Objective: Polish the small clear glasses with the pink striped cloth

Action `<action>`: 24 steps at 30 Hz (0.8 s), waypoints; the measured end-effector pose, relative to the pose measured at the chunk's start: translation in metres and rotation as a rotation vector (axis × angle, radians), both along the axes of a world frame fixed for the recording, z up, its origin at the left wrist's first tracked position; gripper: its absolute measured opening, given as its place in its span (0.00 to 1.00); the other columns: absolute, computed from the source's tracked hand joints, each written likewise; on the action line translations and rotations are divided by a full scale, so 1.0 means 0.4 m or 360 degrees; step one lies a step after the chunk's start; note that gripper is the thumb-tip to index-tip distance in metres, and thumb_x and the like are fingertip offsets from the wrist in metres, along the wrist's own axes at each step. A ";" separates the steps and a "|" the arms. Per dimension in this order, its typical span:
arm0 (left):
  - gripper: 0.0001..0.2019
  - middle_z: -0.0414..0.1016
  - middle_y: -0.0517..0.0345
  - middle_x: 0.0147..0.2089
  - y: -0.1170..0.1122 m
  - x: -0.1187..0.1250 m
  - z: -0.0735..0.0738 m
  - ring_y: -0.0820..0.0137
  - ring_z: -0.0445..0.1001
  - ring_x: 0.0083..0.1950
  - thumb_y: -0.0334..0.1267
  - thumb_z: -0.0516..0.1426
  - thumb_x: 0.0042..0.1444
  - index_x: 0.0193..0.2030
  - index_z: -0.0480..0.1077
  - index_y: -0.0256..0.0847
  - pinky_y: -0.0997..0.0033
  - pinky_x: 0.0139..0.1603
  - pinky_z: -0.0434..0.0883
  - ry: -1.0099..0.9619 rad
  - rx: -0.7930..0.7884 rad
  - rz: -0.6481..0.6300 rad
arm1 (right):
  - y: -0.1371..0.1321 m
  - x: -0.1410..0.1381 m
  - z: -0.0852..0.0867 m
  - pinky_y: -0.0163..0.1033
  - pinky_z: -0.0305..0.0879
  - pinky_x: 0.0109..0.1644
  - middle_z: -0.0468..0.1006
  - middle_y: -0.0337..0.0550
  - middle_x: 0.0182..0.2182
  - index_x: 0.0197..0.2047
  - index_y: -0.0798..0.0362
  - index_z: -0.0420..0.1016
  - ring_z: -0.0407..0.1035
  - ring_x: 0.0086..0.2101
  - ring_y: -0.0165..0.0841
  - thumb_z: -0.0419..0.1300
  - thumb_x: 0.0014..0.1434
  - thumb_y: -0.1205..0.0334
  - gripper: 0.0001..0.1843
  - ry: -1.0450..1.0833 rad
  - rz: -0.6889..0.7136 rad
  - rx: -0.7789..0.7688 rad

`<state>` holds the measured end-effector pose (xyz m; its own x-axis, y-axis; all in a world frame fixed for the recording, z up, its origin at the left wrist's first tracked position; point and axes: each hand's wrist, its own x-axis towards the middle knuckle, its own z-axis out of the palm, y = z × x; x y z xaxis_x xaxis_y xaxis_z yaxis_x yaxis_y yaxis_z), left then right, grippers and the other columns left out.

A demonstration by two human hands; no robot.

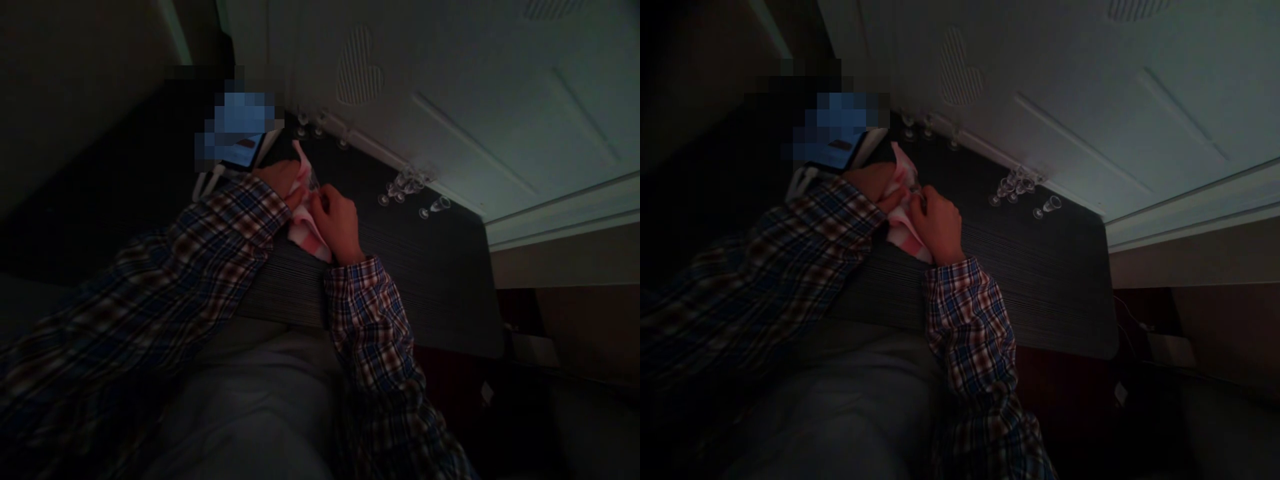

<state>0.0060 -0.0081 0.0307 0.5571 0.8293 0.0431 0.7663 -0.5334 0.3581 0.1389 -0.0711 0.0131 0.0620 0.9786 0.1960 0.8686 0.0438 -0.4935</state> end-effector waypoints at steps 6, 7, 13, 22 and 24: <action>0.17 0.66 0.43 0.47 -0.002 0.006 -0.008 0.57 0.67 0.49 0.36 0.50 0.57 0.49 0.60 0.25 0.61 0.46 0.65 0.0006 0.0010 0.0107 | 0.000 -0.001 0.000 0.35 0.54 0.32 0.71 0.40 0.27 0.34 0.52 0.66 0.65 0.29 0.31 0.43 0.63 0.52 0.16 -0.0054 -0.0028 -0.0010; 0.17 0.66 0.42 0.47 -0.003 0.005 -0.009 0.58 0.67 0.49 0.36 0.50 0.57 0.49 0.60 0.26 0.61 0.46 0.65 0.0006 0.0025 0.0106 | 0.000 -0.001 0.001 0.35 0.54 0.32 0.71 0.40 0.27 0.34 0.52 0.66 0.65 0.29 0.31 0.43 0.63 0.52 0.16 -0.0064 -0.0027 -0.0010; 0.17 0.68 0.44 0.47 0.007 -0.004 -0.028 0.61 0.69 0.46 0.39 0.47 0.57 0.49 0.62 0.30 0.64 0.44 0.65 -0.0023 0.0118 0.0050 | -0.003 -0.001 0.009 0.34 0.55 0.32 0.72 0.41 0.28 0.35 0.52 0.66 0.66 0.30 0.32 0.43 0.63 0.52 0.16 -0.0090 -0.0032 -0.0039; 0.18 0.70 0.44 0.44 0.024 -0.012 -0.049 0.61 0.69 0.45 0.40 0.47 0.55 0.49 0.62 0.29 0.67 0.43 0.65 -0.0044 0.0205 -0.0025 | -0.005 -0.003 0.009 0.35 0.57 0.33 0.74 0.42 0.31 0.37 0.52 0.66 0.68 0.32 0.33 0.41 0.63 0.52 0.18 -0.0070 -0.0018 -0.0070; 0.17 0.70 0.43 0.43 0.022 -0.014 -0.048 0.61 0.69 0.44 0.39 0.48 0.55 0.47 0.63 0.29 0.66 0.42 0.65 -0.0045 0.0204 -0.0012 | -0.005 -0.004 0.009 0.35 0.57 0.33 0.74 0.42 0.31 0.36 0.52 0.66 0.68 0.32 0.34 0.41 0.63 0.51 0.18 -0.0064 -0.0027 -0.0072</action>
